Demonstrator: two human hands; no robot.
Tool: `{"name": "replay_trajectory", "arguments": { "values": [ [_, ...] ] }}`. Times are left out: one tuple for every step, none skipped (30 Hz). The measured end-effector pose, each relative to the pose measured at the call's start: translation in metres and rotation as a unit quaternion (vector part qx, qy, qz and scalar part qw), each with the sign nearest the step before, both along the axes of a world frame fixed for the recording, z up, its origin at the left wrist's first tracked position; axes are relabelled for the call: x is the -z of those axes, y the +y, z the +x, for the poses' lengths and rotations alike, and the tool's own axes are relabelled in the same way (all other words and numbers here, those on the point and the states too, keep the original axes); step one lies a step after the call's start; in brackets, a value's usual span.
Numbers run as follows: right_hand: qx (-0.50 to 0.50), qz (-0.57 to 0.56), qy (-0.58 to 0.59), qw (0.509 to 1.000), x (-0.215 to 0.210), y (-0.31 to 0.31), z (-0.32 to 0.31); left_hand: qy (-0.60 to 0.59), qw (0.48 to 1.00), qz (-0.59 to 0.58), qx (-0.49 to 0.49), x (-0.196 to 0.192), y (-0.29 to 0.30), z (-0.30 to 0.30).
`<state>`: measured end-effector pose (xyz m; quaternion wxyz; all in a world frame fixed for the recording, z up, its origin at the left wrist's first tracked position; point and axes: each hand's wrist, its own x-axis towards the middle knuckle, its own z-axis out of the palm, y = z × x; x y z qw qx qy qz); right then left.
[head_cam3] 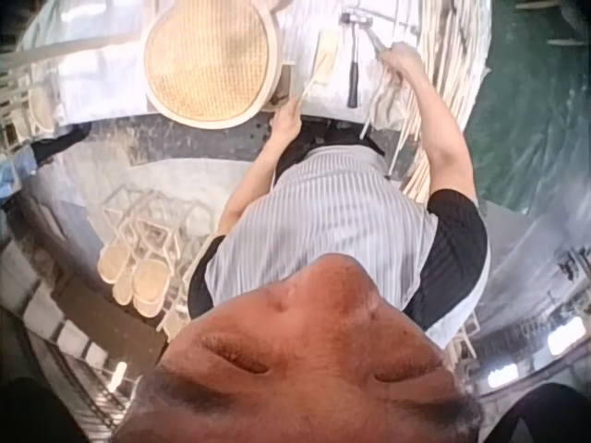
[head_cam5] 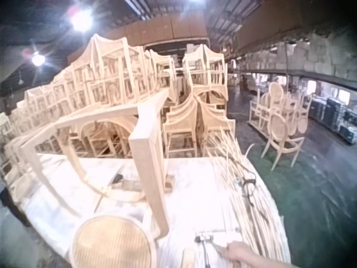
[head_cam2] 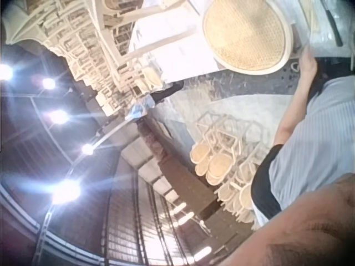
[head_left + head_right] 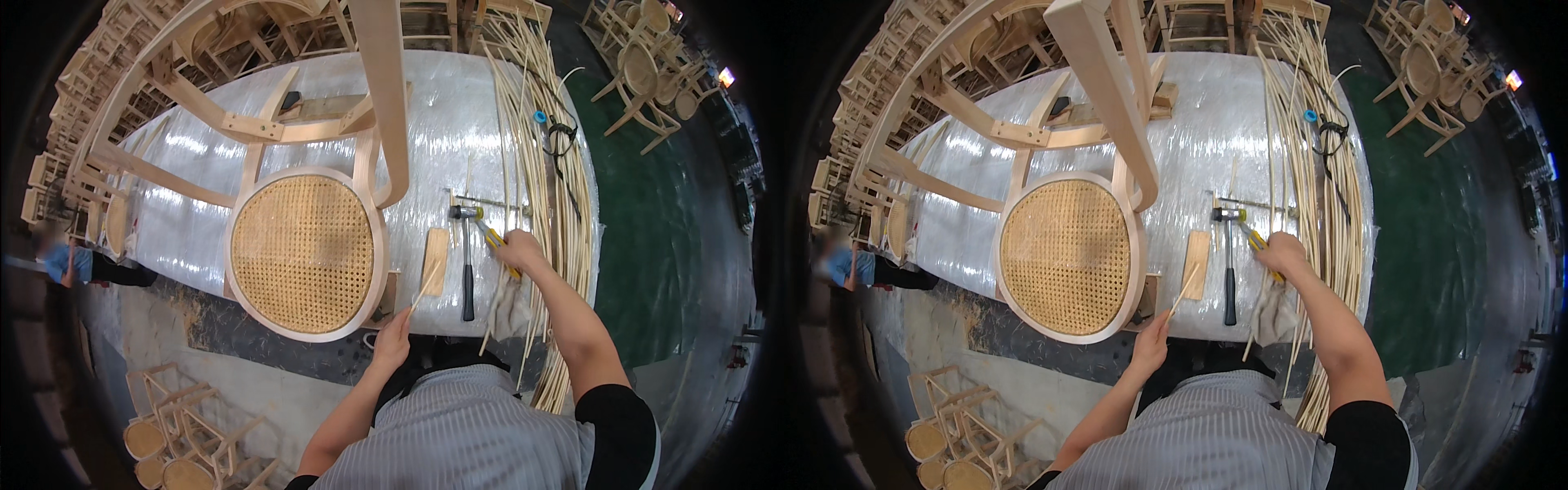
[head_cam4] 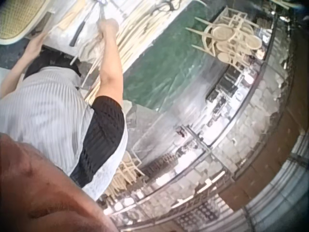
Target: The person weaves thin cane strips into the seat frame of a wooden chair. They thread the cane through pre-drilled holes, use a hammer to tap the strips into place, and trim excess material with a utility knife. The process is repeated around the perimeter of the seat.
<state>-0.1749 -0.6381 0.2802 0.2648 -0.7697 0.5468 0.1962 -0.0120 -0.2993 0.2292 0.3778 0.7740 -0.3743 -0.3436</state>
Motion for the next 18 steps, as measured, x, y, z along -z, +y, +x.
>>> {"name": "replay_trajectory", "arguments": {
  "values": [
    [-0.001,-0.013,0.003,1.0,-0.002,-0.001,-0.01,-0.002,1.0,0.004,0.002,0.0,0.001,0.001],
    [-0.001,-0.024,0.006,1.0,-0.005,-0.002,-0.02,-0.002,1.0,0.01,0.005,-0.001,0.002,0.002],
    [0.002,-0.035,0.011,0.999,-0.007,-0.004,-0.034,-0.001,1.0,0.015,0.01,-0.001,0.003,0.003],
    [-0.003,-0.04,0.021,0.999,-0.009,-0.009,-0.045,0.006,1.0,0.011,0.014,0.0,0.0,0.004],
    [0.018,-0.055,-0.022,0.998,-0.01,-0.01,-0.055,0.014,1.0,0.012,0.016,0.0,0.001,0.004],
    [0.038,-0.069,-0.066,0.995,-0.011,-0.011,-0.064,0.022,0.999,0.014,0.018,0.001,0.002,0.003],
    [0.058,-0.084,-0.108,0.989,-0.01,-0.01,-0.07,0.022,0.999,0.024,0.021,0.001,0.003,0.004],
    [0.092,-0.109,-0.186,0.972,-0.009,-0.006,-0.072,0.019,0.999,0.033,0.022,0.001,0.002,0.006],
    [0.127,-0.135,-0.214,0.959,-0.008,-0.004,-0.071,0.016,0.999,0.042,0.023,0.001,0.002,0.006],
    [0.161,-0.161,-0.24,0.944,-0.006,-0.003,-0.07,0.018,0.999,0.039,0.023,0.001,0.002,0.005],
    [0.197,-0.187,-0.267,0.925,-0.005,0.0,-0.068,0.018,0.999,0.035,0.025,0.001,0.001,0.004],
    [0.218,-0.188,-0.307,0.907,-0.004,0.002,-0.065,0.019,0.999,0.031,0.027,0.001,0.001,0.003],
    [0.195,-0.172,-0.271,0.927,-0.002,0.004,-0.061,0.019,0.999,0.036,0.031,0.001,0.0,0.002],
    [0.173,-0.158,-0.235,0.943,-0.001,0.004,-0.056,0.02,0.998,0.04,0.037,0.0,-0.002,0.001],
    [0.15,-0.141,-0.199,0.958,0.0,0.006,-0.047,0.02,0.998,0.046,0.041,-0.001,-0.003,0.001],
    [0.139,-0.124,-0.157,0.97,0.002,0.011,-0.036,0.016,0.998,0.048,0.041,-0.002,-0.003,-0.001],
    [0.127,-0.106,-0.116,0.979,0.005,0.016,-0.021,0.011,0.998,0.05,0.041,-0.003,-0.003,-0.002],
    [0.116,-0.092,-0.074,0.986,0.006,0.016,-0.015,0.008,0.998,0.048,0.043,-0.003,-0.004,-0.003]
  ]
}}
